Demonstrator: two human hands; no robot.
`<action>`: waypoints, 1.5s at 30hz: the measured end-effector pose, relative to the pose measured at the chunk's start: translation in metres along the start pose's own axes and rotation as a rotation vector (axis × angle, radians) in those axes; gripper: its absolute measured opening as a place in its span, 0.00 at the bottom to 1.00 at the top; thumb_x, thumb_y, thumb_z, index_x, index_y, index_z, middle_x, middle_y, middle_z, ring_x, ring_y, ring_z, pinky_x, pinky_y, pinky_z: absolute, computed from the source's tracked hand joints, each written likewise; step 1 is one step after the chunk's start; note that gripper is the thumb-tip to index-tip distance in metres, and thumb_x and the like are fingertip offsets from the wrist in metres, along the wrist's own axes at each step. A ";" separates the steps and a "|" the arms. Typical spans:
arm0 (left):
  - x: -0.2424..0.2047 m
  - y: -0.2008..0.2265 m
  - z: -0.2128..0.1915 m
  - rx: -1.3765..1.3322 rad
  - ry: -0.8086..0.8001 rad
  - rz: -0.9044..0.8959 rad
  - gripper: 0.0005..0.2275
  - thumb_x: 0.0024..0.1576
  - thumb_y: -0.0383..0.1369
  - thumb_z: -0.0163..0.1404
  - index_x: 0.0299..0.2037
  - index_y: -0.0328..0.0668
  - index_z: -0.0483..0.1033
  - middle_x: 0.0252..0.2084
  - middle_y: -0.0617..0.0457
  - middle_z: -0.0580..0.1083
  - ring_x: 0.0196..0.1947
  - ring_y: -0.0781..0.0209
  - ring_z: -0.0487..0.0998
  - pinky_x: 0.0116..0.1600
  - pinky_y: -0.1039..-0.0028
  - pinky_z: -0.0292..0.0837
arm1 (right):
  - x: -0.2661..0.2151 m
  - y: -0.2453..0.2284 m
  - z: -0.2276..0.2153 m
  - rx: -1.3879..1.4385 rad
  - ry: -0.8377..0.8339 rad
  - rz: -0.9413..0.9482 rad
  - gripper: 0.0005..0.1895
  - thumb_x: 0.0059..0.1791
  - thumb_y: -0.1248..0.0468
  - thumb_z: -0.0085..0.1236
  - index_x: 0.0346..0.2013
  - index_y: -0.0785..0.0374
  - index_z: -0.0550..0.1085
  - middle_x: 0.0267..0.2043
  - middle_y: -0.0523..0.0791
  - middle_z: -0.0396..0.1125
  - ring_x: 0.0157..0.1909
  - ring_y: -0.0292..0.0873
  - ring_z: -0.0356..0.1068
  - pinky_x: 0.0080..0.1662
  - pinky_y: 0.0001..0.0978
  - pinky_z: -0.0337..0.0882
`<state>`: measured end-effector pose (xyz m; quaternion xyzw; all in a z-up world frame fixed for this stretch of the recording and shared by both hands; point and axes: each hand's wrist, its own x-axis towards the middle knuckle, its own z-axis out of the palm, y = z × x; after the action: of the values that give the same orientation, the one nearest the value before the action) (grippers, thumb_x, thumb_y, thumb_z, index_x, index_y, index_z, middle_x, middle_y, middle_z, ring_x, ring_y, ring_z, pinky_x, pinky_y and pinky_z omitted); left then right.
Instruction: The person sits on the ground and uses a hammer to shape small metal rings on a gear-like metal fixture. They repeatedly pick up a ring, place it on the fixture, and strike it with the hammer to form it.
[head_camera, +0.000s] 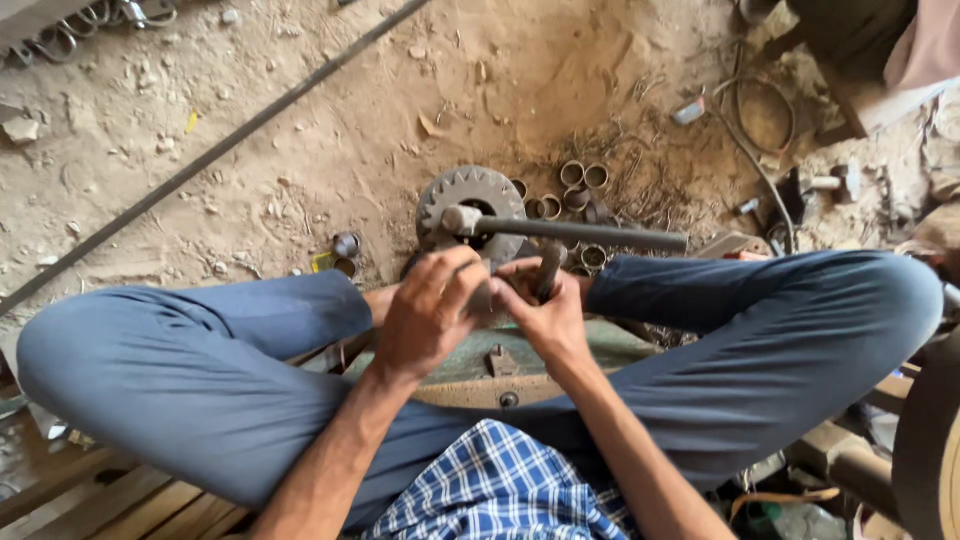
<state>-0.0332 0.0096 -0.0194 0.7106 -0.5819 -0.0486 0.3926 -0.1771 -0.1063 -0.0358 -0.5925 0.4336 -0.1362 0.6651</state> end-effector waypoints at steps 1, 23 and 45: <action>0.000 -0.001 0.005 0.045 -0.012 0.041 0.23 0.52 0.32 0.66 0.54 0.41 0.69 0.54 0.46 0.72 0.52 0.48 0.76 0.54 0.60 0.77 | 0.001 0.002 0.001 -0.029 0.007 -0.045 0.06 0.48 0.67 0.65 0.36 0.67 0.79 0.24 0.33 0.63 0.26 0.26 0.57 0.29 0.21 0.58; 0.008 0.012 0.003 0.228 -0.156 0.209 0.16 0.55 0.29 0.56 0.54 0.45 0.73 0.53 0.48 0.73 0.52 0.51 0.76 0.55 0.61 0.75 | 0.001 0.011 -0.016 -0.246 -0.108 -0.053 0.08 0.50 0.64 0.59 0.36 0.68 0.78 0.19 0.37 0.63 0.20 0.29 0.58 0.23 0.25 0.56; 0.015 0.017 -0.005 0.171 -0.163 0.226 0.17 0.52 0.29 0.54 0.53 0.43 0.73 0.52 0.48 0.73 0.52 0.49 0.75 0.54 0.61 0.73 | 0.005 0.039 -0.022 -0.066 -0.066 -0.099 0.08 0.46 0.67 0.63 0.37 0.69 0.77 0.30 0.39 0.71 0.33 0.29 0.67 0.34 0.25 0.69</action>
<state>-0.0396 -0.0012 0.0000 0.6650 -0.6902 -0.0119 0.2851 -0.2039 -0.1144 -0.0711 -0.6388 0.3859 -0.1348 0.6518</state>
